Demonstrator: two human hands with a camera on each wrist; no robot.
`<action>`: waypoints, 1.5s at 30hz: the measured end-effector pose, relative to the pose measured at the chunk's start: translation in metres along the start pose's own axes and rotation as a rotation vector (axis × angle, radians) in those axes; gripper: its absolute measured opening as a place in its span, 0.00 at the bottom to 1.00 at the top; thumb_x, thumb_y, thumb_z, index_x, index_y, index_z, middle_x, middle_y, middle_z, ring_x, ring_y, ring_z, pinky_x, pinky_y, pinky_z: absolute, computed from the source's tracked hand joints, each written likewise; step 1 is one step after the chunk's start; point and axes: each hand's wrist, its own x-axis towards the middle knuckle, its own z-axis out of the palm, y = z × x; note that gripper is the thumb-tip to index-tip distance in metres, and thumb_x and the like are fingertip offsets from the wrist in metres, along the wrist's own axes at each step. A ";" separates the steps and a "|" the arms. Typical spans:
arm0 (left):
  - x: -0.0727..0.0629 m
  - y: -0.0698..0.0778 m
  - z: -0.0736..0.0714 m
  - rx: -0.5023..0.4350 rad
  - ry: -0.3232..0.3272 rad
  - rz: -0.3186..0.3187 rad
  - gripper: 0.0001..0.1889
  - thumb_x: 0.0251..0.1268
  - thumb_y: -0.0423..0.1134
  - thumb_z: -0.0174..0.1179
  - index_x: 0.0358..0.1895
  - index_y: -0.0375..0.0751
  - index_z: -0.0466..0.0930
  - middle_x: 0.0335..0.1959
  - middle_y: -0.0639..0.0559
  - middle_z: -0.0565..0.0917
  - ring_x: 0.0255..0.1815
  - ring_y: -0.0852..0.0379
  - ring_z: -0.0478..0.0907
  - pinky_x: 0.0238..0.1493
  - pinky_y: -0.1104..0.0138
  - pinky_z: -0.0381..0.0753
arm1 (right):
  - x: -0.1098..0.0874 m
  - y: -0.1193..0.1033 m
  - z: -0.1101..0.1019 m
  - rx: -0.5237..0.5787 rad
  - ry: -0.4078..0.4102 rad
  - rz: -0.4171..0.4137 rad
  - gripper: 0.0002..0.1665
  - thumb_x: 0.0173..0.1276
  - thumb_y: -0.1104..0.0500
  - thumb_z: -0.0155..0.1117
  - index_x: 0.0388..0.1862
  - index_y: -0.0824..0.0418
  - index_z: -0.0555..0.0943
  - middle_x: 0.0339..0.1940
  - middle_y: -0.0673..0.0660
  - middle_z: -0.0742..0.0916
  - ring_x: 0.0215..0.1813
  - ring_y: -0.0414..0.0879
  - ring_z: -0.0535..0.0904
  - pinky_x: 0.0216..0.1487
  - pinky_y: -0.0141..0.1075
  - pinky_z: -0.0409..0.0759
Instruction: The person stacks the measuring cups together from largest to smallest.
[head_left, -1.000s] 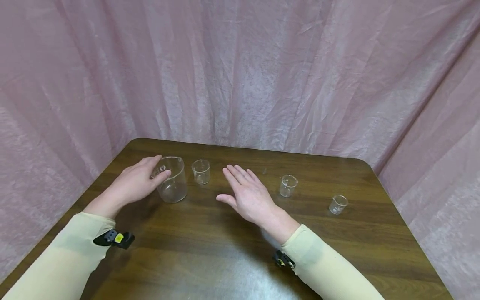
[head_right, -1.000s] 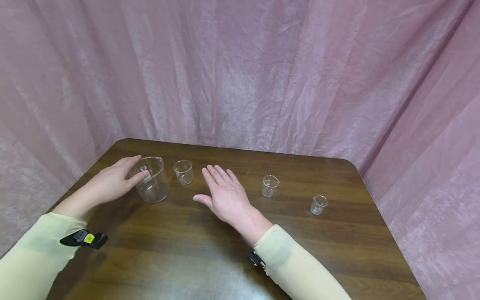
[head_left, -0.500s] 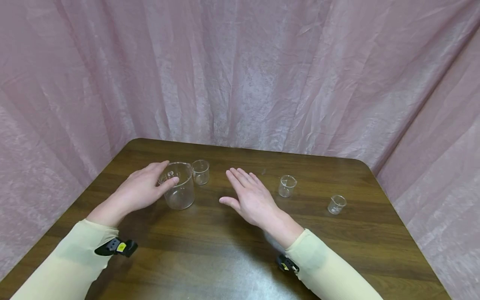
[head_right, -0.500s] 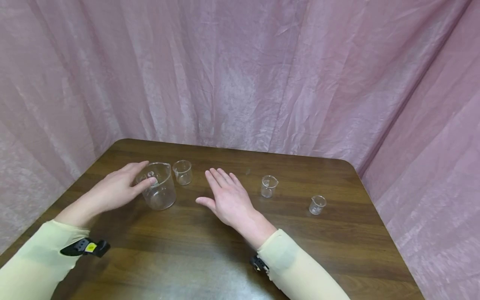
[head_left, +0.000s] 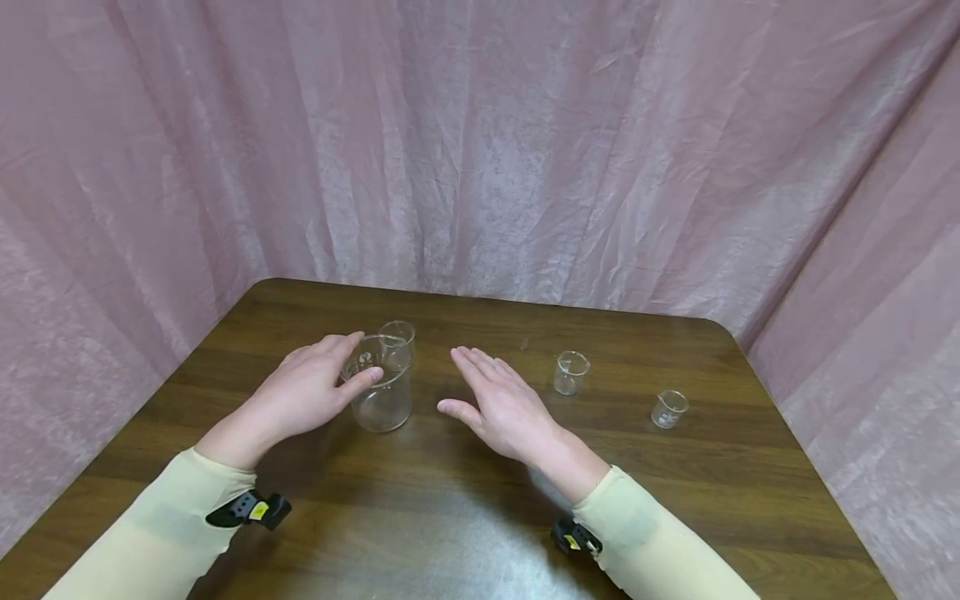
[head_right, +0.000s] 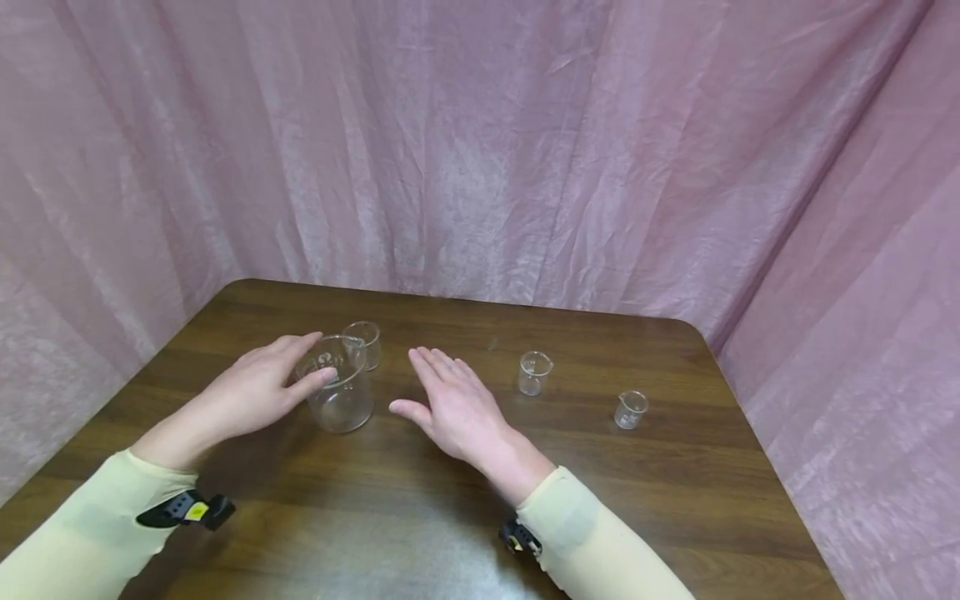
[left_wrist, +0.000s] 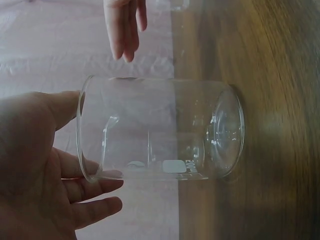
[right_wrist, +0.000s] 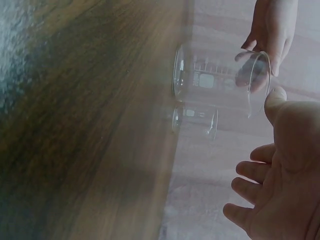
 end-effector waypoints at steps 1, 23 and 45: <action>0.000 0.001 0.001 0.000 0.002 0.003 0.44 0.87 0.64 0.54 0.82 0.25 0.65 0.76 0.28 0.75 0.77 0.27 0.72 0.77 0.31 0.62 | 0.000 0.000 0.001 0.003 -0.002 0.001 0.49 0.85 0.36 0.61 0.90 0.62 0.61 0.89 0.60 0.68 0.90 0.55 0.58 0.87 0.52 0.56; 0.010 0.029 0.021 -0.026 0.028 0.045 0.42 0.86 0.61 0.58 0.82 0.27 0.67 0.78 0.31 0.75 0.79 0.30 0.70 0.80 0.32 0.60 | -0.012 0.009 0.000 0.101 -0.028 0.038 0.47 0.86 0.38 0.61 0.90 0.62 0.62 0.88 0.59 0.69 0.87 0.57 0.64 0.88 0.52 0.55; 0.024 0.062 0.039 -0.013 0.033 0.073 0.43 0.84 0.64 0.59 0.81 0.28 0.69 0.78 0.34 0.75 0.82 0.36 0.69 0.84 0.36 0.55 | -0.025 0.021 -0.005 0.157 0.020 0.121 0.52 0.79 0.37 0.71 0.91 0.56 0.62 0.85 0.57 0.73 0.84 0.55 0.69 0.79 0.57 0.71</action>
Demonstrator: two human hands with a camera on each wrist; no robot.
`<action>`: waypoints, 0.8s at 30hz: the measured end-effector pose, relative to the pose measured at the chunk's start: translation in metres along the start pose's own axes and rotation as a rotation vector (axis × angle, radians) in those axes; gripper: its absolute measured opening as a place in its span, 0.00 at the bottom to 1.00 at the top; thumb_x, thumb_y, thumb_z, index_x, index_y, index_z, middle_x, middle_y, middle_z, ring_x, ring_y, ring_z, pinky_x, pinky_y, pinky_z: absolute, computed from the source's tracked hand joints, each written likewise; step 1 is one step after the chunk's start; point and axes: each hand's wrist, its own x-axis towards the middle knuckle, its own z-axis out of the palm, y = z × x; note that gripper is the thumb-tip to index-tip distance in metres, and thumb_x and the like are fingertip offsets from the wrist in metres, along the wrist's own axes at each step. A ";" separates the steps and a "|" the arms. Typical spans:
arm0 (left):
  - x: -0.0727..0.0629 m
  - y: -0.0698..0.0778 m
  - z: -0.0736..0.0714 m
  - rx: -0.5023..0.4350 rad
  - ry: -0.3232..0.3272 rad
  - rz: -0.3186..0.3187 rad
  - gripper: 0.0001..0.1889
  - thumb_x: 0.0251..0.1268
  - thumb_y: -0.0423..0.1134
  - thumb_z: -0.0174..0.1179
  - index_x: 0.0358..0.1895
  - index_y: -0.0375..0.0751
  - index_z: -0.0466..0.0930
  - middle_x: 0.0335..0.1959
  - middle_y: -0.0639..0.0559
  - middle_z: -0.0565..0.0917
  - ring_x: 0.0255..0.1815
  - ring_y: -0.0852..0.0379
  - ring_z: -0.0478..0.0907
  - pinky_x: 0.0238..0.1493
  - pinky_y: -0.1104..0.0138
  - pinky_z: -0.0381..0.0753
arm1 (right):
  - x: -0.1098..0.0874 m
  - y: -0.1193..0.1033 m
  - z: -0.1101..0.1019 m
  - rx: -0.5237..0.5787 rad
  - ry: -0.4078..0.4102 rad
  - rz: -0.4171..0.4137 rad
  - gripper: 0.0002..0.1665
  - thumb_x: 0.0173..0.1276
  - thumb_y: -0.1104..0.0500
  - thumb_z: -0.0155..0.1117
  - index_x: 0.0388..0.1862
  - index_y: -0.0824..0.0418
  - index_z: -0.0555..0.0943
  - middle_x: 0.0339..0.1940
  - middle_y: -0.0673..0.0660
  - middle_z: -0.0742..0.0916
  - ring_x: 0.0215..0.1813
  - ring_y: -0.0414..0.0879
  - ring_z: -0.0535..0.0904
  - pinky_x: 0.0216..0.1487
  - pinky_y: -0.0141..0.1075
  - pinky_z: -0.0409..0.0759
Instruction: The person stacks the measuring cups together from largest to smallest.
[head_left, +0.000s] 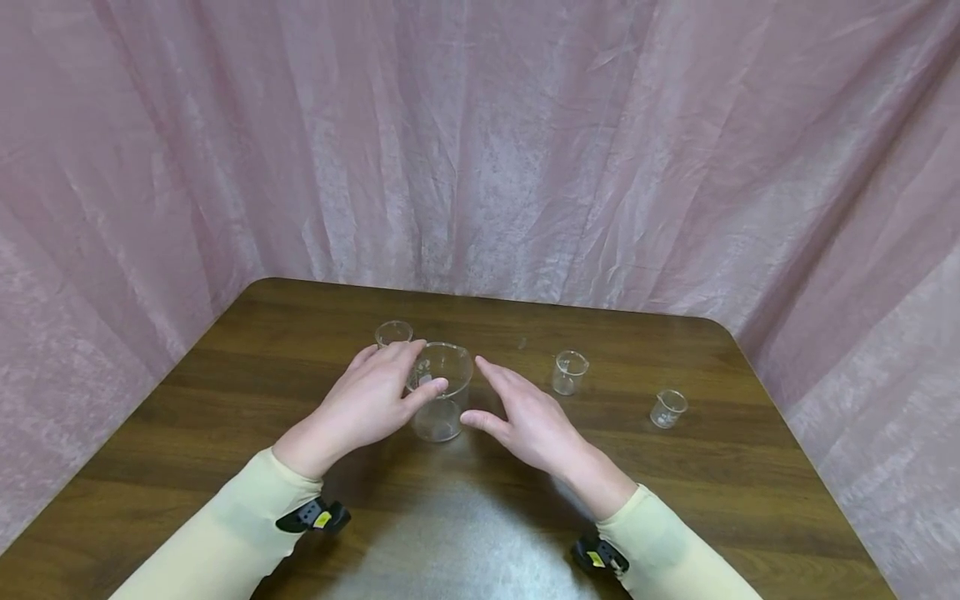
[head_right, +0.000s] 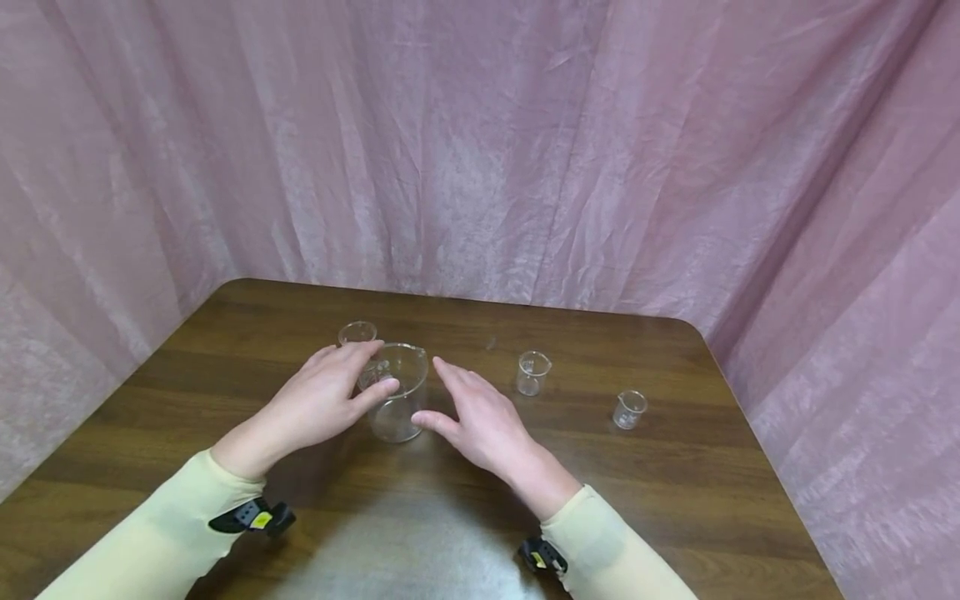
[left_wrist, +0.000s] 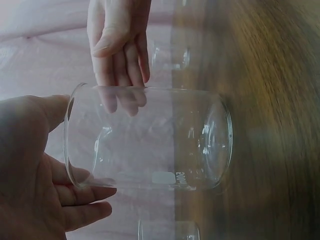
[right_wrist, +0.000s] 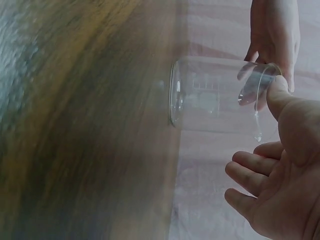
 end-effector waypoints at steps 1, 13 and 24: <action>0.001 0.001 0.001 0.004 -0.001 0.001 0.43 0.84 0.64 0.59 0.81 0.29 0.69 0.78 0.34 0.75 0.82 0.37 0.69 0.84 0.36 0.55 | 0.000 0.000 0.000 -0.001 0.003 0.001 0.52 0.79 0.36 0.71 0.91 0.55 0.62 0.85 0.57 0.74 0.84 0.55 0.69 0.79 0.57 0.71; 0.009 0.015 0.011 0.007 0.007 0.019 0.44 0.83 0.67 0.58 0.81 0.31 0.70 0.77 0.38 0.77 0.82 0.40 0.70 0.84 0.36 0.56 | -0.006 0.003 -0.007 0.022 0.044 0.038 0.54 0.76 0.37 0.74 0.91 0.55 0.63 0.83 0.59 0.76 0.81 0.58 0.74 0.74 0.60 0.76; 0.015 0.029 0.018 0.012 0.022 0.041 0.44 0.82 0.68 0.58 0.80 0.31 0.71 0.76 0.39 0.79 0.80 0.42 0.72 0.83 0.36 0.57 | -0.008 0.009 -0.013 0.046 0.067 0.081 0.56 0.75 0.36 0.75 0.91 0.53 0.62 0.81 0.54 0.79 0.79 0.58 0.76 0.72 0.63 0.77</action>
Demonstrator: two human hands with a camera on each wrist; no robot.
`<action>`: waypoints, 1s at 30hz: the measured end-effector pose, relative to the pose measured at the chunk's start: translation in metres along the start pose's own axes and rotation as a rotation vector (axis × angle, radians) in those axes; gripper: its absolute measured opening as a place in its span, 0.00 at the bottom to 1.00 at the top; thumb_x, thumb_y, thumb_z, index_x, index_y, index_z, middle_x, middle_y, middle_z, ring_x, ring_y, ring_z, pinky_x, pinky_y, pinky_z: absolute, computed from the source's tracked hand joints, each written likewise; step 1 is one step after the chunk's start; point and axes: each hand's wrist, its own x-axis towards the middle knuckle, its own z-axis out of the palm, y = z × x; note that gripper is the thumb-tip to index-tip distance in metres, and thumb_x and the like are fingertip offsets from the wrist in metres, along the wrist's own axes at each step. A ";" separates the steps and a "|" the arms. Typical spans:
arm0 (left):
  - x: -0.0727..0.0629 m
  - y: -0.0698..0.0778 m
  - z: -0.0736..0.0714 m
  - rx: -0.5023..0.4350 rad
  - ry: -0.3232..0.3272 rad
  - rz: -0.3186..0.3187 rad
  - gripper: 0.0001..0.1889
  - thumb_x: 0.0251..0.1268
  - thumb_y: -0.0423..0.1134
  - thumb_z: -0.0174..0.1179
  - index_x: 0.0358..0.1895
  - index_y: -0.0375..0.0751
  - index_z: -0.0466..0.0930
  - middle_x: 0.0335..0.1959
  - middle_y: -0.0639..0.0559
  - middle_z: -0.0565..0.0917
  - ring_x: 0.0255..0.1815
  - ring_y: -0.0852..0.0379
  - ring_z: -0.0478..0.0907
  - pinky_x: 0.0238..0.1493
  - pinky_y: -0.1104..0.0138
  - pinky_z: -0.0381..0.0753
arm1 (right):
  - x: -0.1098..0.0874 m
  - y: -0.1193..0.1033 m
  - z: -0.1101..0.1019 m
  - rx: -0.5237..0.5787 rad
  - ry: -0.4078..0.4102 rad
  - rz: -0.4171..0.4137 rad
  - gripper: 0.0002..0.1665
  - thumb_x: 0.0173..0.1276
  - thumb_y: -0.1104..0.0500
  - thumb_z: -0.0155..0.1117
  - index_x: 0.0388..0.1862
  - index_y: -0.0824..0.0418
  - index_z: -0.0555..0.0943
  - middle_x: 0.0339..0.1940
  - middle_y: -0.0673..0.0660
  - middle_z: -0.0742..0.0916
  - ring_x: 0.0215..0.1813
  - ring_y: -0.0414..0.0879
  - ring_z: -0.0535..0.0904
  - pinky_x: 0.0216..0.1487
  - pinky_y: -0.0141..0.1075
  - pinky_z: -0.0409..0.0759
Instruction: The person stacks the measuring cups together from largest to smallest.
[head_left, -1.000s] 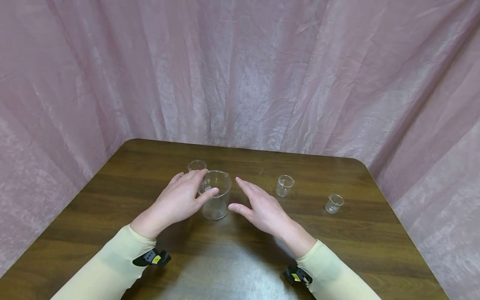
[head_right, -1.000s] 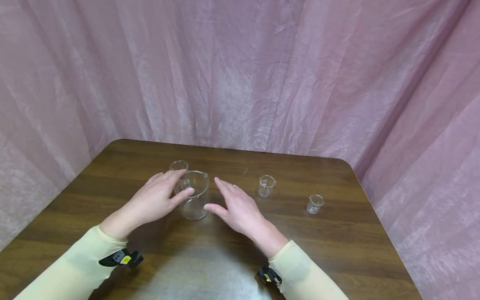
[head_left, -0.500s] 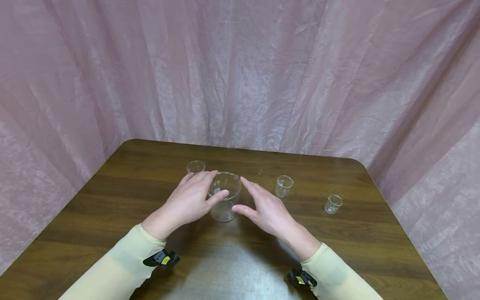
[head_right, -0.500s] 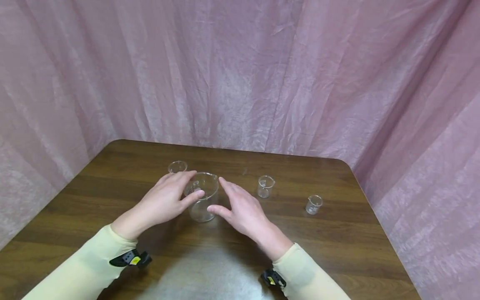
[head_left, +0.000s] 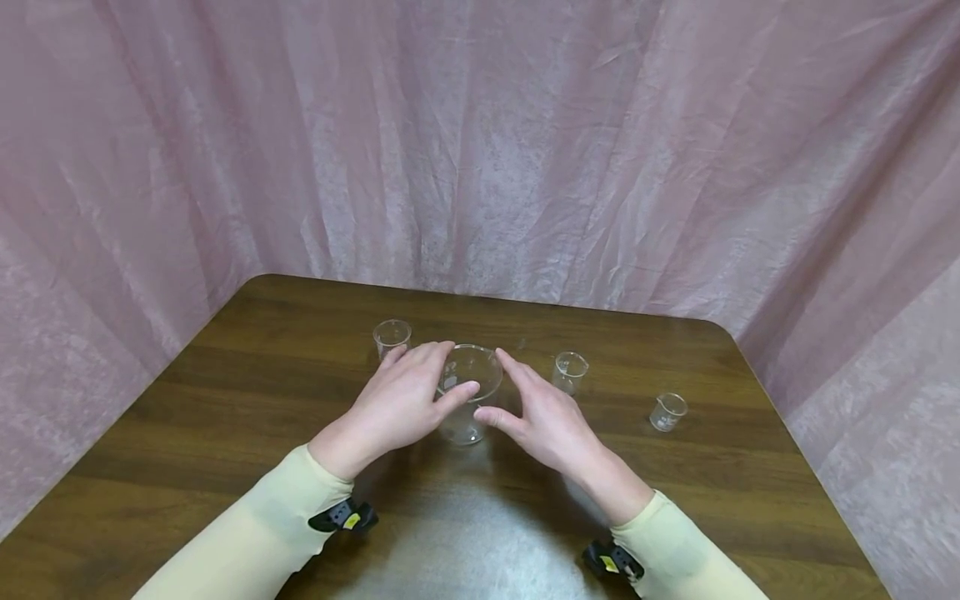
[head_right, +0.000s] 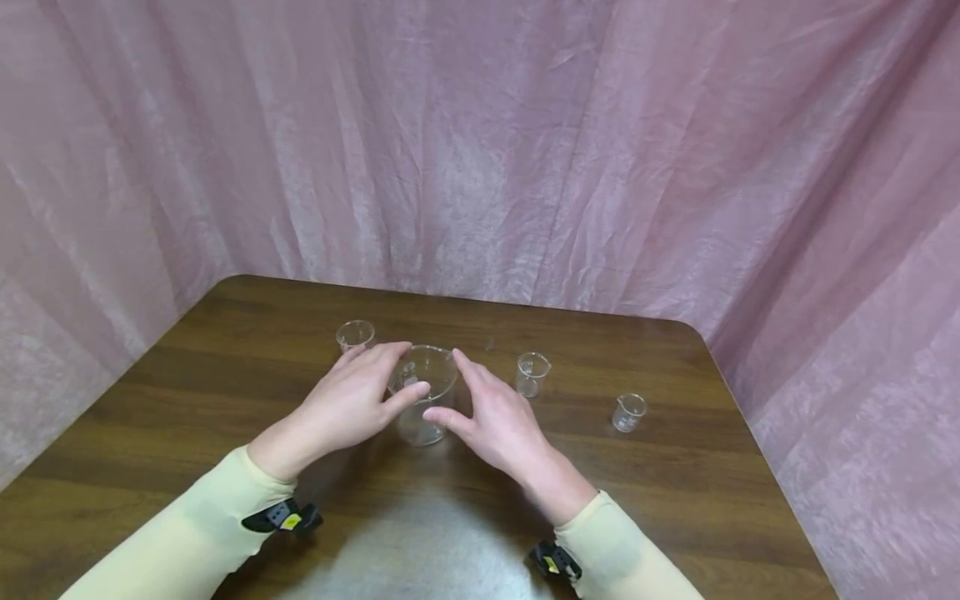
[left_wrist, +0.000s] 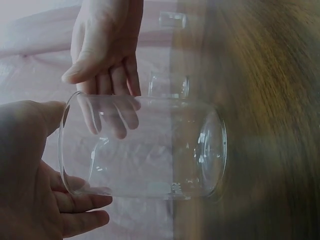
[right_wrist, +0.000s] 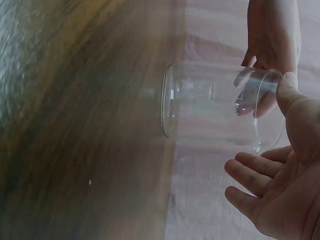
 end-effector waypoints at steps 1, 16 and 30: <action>0.000 0.001 0.001 0.001 0.003 0.003 0.44 0.83 0.67 0.58 0.80 0.31 0.71 0.76 0.39 0.79 0.80 0.42 0.72 0.83 0.36 0.57 | 0.000 0.000 0.000 0.001 0.005 -0.002 0.55 0.75 0.36 0.75 0.91 0.53 0.62 0.81 0.53 0.79 0.78 0.58 0.77 0.72 0.62 0.77; 0.003 0.004 0.001 -0.029 -0.016 0.025 0.37 0.88 0.60 0.55 0.81 0.32 0.71 0.78 0.37 0.77 0.82 0.40 0.69 0.84 0.36 0.56 | 0.003 0.009 -0.005 -0.006 0.020 -0.010 0.50 0.80 0.35 0.69 0.89 0.57 0.65 0.78 0.58 0.81 0.78 0.59 0.77 0.73 0.62 0.76; 0.001 -0.002 -0.005 -0.105 -0.069 0.063 0.41 0.85 0.61 0.60 0.84 0.33 0.67 0.80 0.38 0.75 0.81 0.42 0.71 0.83 0.37 0.58 | 0.003 0.014 -0.019 0.033 -0.035 -0.063 0.45 0.83 0.40 0.67 0.89 0.55 0.66 0.82 0.57 0.77 0.82 0.57 0.72 0.78 0.60 0.71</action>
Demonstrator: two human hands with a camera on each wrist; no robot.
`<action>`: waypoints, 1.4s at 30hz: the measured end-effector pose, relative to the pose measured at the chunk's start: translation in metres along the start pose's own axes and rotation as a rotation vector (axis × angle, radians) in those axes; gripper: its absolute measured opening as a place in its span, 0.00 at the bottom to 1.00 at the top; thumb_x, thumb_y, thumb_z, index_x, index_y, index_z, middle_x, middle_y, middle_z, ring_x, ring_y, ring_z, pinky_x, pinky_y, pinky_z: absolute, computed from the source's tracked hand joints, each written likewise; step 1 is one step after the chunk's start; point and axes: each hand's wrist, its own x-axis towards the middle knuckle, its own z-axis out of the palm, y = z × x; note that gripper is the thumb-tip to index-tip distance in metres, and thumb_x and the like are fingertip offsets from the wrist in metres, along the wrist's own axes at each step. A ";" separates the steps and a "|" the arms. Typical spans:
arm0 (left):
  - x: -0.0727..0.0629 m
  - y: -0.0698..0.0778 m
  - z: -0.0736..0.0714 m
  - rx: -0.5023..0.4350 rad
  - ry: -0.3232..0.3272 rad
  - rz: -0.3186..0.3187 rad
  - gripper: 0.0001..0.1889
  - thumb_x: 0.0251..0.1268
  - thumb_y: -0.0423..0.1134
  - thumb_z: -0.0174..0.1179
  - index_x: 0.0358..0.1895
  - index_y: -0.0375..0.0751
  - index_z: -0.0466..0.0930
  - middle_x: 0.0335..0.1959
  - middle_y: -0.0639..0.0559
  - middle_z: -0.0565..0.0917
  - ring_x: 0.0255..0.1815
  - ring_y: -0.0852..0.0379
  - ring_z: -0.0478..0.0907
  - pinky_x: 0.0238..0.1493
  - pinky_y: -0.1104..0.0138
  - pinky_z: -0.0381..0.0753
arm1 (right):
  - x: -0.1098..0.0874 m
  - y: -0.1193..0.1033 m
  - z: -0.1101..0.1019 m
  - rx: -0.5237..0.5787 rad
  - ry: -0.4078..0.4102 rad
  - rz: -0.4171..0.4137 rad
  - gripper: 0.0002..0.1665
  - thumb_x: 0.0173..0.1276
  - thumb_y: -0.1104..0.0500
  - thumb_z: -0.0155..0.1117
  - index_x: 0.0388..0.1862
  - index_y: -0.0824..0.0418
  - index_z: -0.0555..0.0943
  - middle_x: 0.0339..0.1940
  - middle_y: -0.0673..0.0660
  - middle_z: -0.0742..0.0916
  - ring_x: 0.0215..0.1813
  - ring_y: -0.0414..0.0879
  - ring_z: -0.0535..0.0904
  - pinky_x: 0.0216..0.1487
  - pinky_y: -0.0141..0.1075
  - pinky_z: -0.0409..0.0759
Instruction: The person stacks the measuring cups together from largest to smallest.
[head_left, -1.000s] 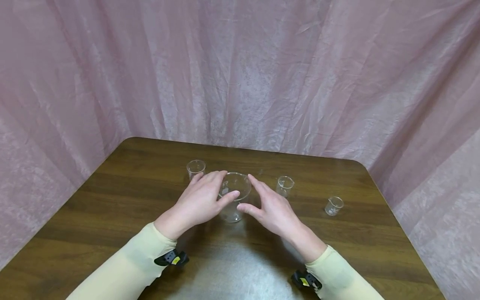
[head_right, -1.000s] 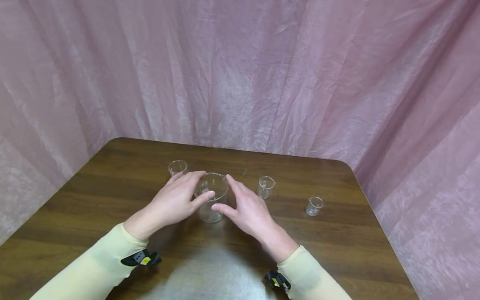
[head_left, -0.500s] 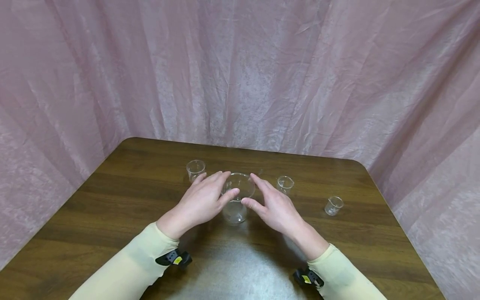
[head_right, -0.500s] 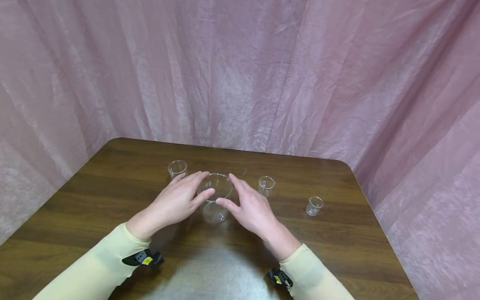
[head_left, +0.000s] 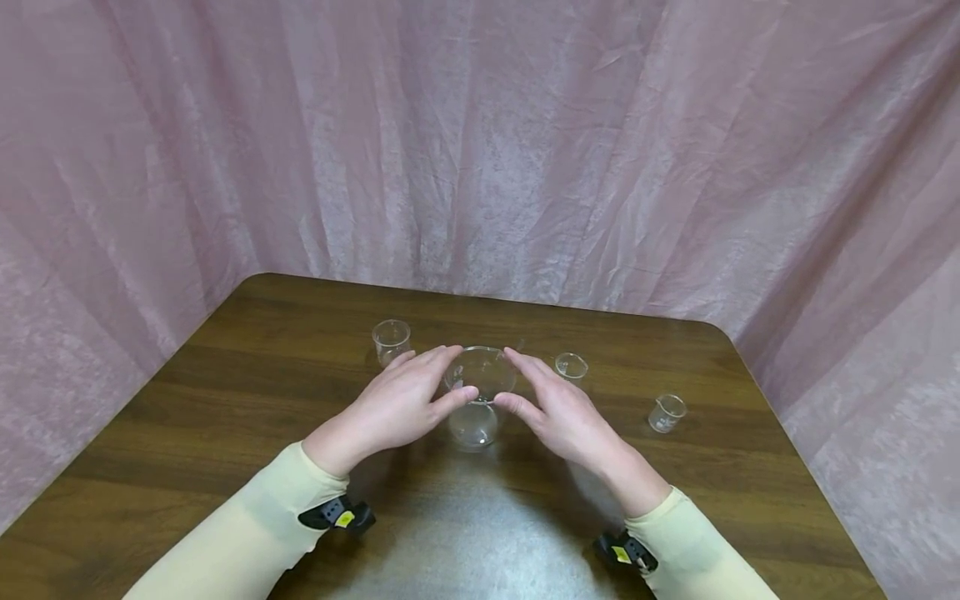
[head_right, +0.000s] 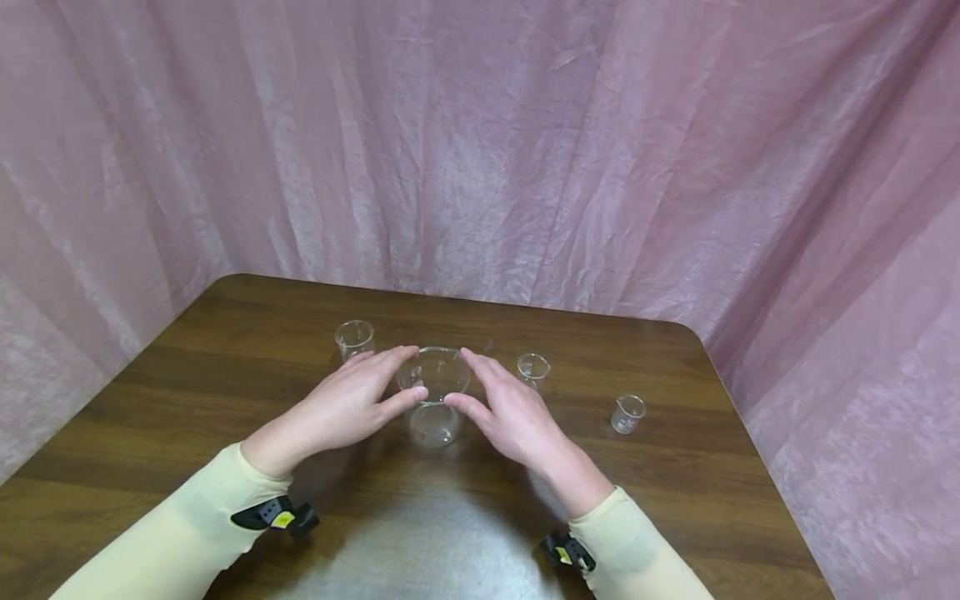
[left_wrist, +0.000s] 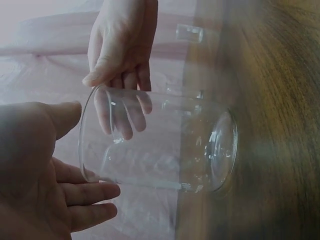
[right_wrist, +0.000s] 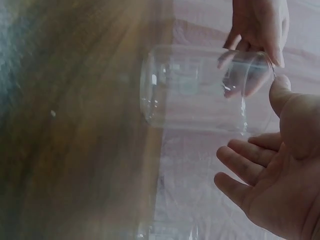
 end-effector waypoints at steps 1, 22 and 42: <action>0.000 0.000 0.000 0.000 -0.001 0.007 0.41 0.84 0.61 0.60 0.83 0.33 0.67 0.79 0.38 0.76 0.81 0.42 0.72 0.83 0.38 0.59 | 0.000 0.001 -0.002 0.003 -0.004 -0.006 0.44 0.83 0.40 0.67 0.89 0.55 0.66 0.82 0.57 0.77 0.82 0.57 0.72 0.78 0.59 0.71; -0.004 0.005 0.000 -0.010 0.034 0.079 0.39 0.77 0.57 0.71 0.78 0.33 0.72 0.72 0.40 0.83 0.73 0.44 0.80 0.79 0.43 0.69 | -0.001 0.001 -0.017 0.076 -0.079 0.012 0.50 0.78 0.43 0.75 0.90 0.57 0.65 0.81 0.55 0.79 0.84 0.57 0.68 0.81 0.60 0.66; -0.003 0.011 0.004 0.014 0.077 0.100 0.37 0.75 0.57 0.73 0.75 0.35 0.76 0.67 0.45 0.86 0.71 0.47 0.82 0.81 0.40 0.66 | 0.001 -0.001 -0.016 0.177 -0.074 0.077 0.54 0.72 0.41 0.81 0.88 0.58 0.67 0.76 0.53 0.84 0.70 0.54 0.83 0.70 0.57 0.80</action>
